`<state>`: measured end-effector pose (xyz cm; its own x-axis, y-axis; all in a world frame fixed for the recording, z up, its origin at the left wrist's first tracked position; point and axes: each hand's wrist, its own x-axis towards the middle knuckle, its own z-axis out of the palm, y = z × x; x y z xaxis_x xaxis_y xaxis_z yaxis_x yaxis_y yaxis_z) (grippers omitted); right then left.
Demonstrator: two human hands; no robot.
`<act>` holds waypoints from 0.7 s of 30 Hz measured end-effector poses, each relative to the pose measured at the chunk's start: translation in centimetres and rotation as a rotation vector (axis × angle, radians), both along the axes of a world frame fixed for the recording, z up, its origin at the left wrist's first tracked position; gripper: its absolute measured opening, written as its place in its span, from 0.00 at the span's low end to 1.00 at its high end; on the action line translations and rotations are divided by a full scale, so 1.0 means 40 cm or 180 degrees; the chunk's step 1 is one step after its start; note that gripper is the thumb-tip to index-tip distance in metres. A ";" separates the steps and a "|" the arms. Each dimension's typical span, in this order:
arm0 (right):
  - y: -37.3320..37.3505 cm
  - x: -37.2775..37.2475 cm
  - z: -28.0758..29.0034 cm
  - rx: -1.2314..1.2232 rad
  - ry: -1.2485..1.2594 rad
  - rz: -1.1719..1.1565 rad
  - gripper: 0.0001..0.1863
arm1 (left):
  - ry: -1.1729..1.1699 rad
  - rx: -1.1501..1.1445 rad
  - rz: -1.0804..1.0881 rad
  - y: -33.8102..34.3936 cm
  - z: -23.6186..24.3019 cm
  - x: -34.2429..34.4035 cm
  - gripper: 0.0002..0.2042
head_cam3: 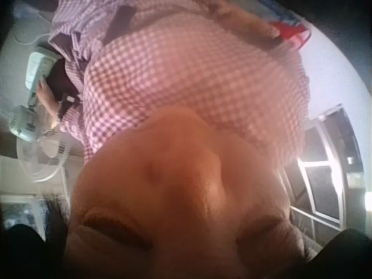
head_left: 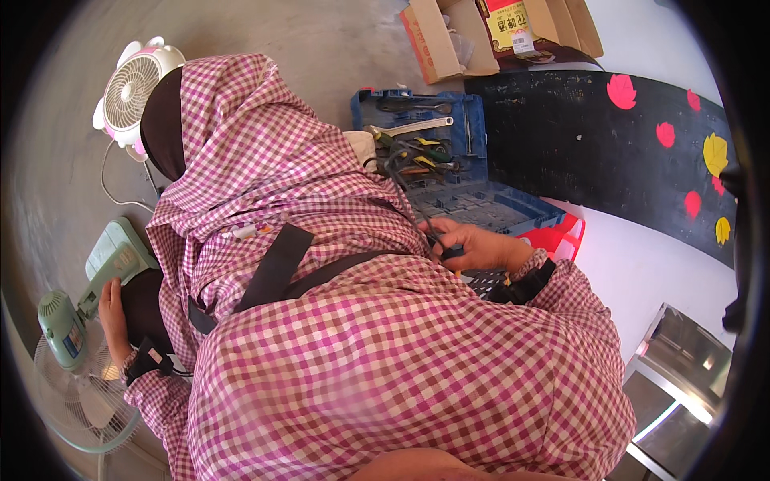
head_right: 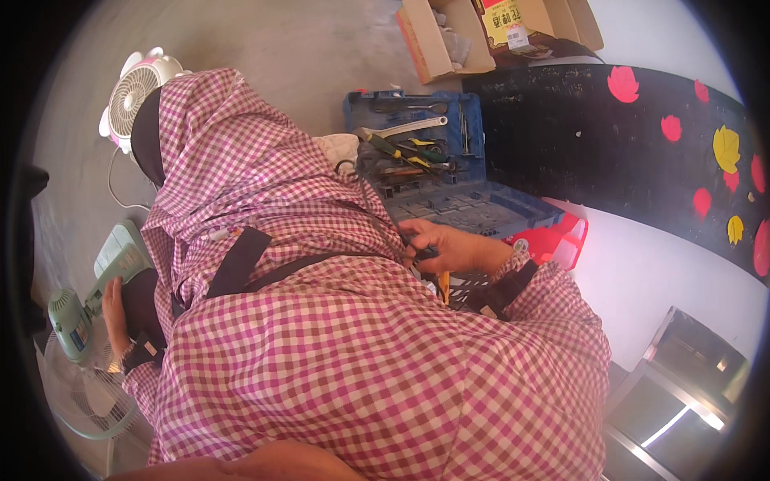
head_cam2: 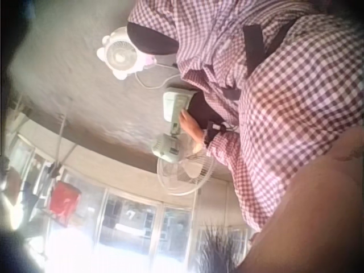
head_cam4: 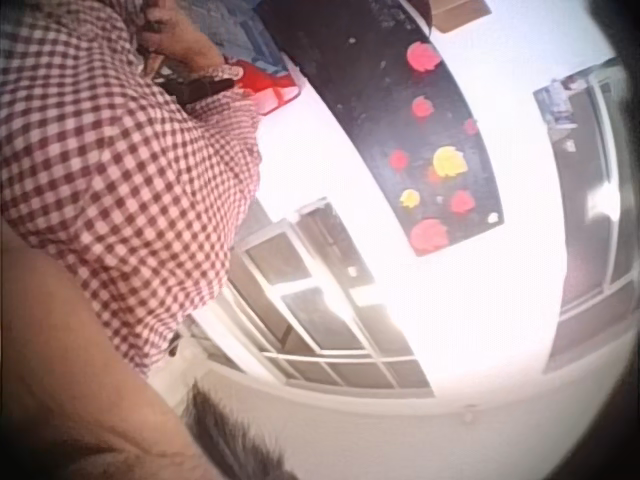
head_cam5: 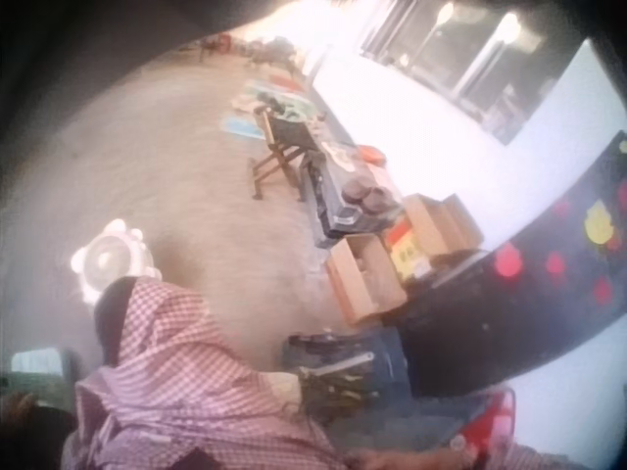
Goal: The person sits on the floor and adjusts a light green table fan, then opens a blue toolbox to select tools. They pick up a socket wrench and a ratchet, briefly apply the socket wrench to the fan, and continue selecting additional tools from the case.
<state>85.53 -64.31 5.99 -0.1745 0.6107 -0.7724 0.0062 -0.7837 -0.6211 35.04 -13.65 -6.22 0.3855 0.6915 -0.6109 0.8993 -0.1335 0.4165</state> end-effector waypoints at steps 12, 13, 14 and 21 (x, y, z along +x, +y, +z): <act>0.045 -0.069 0.055 0.0634 -0.1410 0.1099 0.15 | 0.0172 0.0062 0.0061 -0.022 -0.050 -0.112 0.20; 0.054 -0.070 0.057 0.0670 -0.1404 0.1070 0.15 | 0.0196 0.0063 0.0096 -0.018 -0.048 -0.118 0.20; 0.063 -0.071 0.060 0.0703 -0.1380 0.0959 0.14 | 0.0220 0.0065 0.0131 -0.013 -0.044 -0.123 0.20; 0.126 -0.063 0.116 0.0210 -0.1113 0.1509 0.14 | 0.0149 0.0035 0.0151 -0.004 -0.016 -0.114 0.20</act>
<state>83.01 -59.26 10.62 -0.1820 0.5770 -0.7962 0.5592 -0.6053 -0.5665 30.47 -13.82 -6.87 0.3235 0.7151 -0.6197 0.9231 -0.0947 0.3726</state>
